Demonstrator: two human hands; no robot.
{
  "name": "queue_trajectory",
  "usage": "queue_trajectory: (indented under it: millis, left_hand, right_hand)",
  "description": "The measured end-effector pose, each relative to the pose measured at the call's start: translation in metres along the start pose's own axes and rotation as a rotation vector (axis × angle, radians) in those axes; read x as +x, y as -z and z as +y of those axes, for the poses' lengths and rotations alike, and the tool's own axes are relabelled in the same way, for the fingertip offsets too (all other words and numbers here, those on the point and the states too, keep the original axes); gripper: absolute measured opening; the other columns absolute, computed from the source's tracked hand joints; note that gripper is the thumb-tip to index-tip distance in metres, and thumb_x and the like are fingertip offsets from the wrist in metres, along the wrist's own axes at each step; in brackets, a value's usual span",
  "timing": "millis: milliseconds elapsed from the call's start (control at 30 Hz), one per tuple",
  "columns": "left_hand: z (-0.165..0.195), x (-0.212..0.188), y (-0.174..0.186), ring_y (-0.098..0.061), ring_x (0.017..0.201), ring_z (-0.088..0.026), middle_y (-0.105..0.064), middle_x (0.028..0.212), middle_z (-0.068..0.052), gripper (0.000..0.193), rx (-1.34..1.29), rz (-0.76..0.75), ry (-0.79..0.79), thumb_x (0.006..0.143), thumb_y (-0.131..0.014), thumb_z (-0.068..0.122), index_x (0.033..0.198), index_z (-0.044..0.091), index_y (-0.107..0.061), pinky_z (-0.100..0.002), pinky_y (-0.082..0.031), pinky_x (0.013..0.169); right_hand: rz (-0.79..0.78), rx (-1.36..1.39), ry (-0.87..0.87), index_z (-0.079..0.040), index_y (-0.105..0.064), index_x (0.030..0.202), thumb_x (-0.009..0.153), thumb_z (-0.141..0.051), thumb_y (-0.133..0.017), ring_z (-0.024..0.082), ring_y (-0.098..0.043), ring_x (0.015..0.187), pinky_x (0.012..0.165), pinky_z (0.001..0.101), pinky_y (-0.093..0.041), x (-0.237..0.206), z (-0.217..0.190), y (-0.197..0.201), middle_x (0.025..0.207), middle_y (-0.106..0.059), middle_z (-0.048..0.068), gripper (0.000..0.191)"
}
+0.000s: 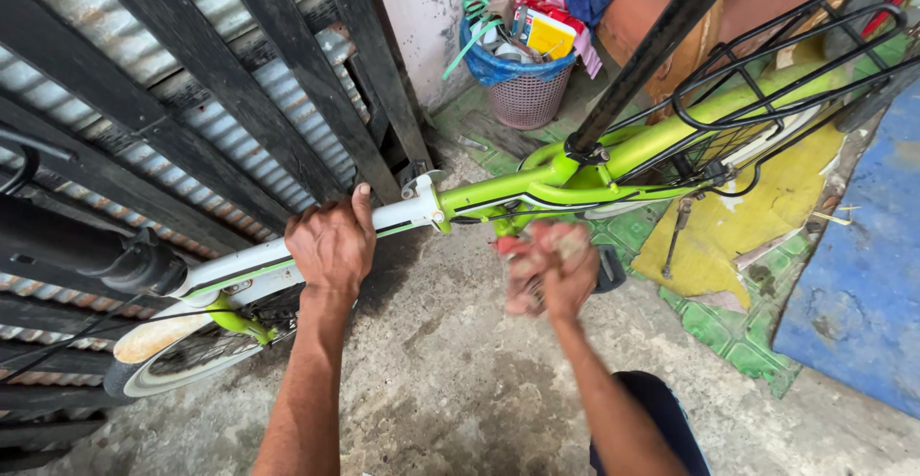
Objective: The person wipes a green folding bicycle with a pink cloth, cleaning the handlebar, frame, front wheel, spokes, and rear rack. They rotate the front wheel and reposition the bike to reach different parts while wiping by hand.
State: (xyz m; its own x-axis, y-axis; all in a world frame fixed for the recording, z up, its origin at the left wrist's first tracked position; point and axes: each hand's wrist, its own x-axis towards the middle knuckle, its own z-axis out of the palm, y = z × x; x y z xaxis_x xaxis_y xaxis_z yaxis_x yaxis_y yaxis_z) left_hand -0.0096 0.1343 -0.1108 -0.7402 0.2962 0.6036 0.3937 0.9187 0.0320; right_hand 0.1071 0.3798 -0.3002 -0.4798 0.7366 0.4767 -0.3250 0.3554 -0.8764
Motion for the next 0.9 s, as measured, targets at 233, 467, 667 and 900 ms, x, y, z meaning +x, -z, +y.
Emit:
queue_trajectory:
  millis: [233, 467, 667, 900]
  left_hand:
    - [0.0, -0.004, -0.003, -0.067, 0.064, -0.035, -0.071, 0.071, -0.015, 0.051, 0.027, 0.011, 0.007, 0.108, -0.053, 0.04, 0.073, 0.01, -0.076, -0.047, -0.051, 0.071]
    - [0.0, -0.002, -0.001, -0.068, 0.063, -0.035, -0.071, 0.071, -0.015, 0.052, 0.011, 0.027, -0.012, 0.107, -0.054, 0.04, 0.071, 0.009, -0.074, -0.048, -0.051, 0.07]
    - [-0.001, 0.001, -0.005, -0.067, 0.06, -0.033, -0.07, 0.068, -0.016, 0.053, -0.004, 0.0, 0.01, 0.107, -0.054, 0.04, 0.07, 0.008, -0.074, -0.047, -0.051, 0.069]
    - [-0.001, 0.0, -0.007, -0.067, 0.062, -0.033, -0.07, 0.069, -0.016, 0.05, -0.003, 0.01, 0.016, 0.107, -0.054, 0.037, 0.071, 0.009, -0.075, -0.047, -0.049, 0.067]
  right_hand:
    - [-0.541, -0.667, -0.559, -0.012, -0.068, 0.119, 0.088, -0.032, -0.077, 0.026, -0.073, 0.1, 0.089, 0.0366, -0.056, 0.0, 0.016, -0.016, 0.109, -0.075, 0.012, 0.039]
    - [-0.086, 0.262, -0.45, -0.003, -0.066, 0.119, 0.09, -0.018, -0.073, 0.029, -0.065, 0.099, 0.086, 0.0447, -0.055, -0.004, -0.008, -0.022, 0.113, -0.07, 0.013, 0.033]
    - [-0.036, 0.965, -1.056, -0.006, -0.068, 0.118, 0.099, -0.045, -0.05, 0.025, -0.071, 0.102, 0.092, 0.0427, -0.058, 0.078, 0.018, -0.014, 0.115, -0.074, 0.009, 0.046]
    - [-0.393, 0.596, -0.934, 0.012, -0.063, 0.123, 0.096, -0.039, -0.045, 0.035, -0.068, 0.11, 0.099, 0.049, -0.053, 0.084, 0.041, -0.01, 0.123, -0.069, 0.021, 0.06]
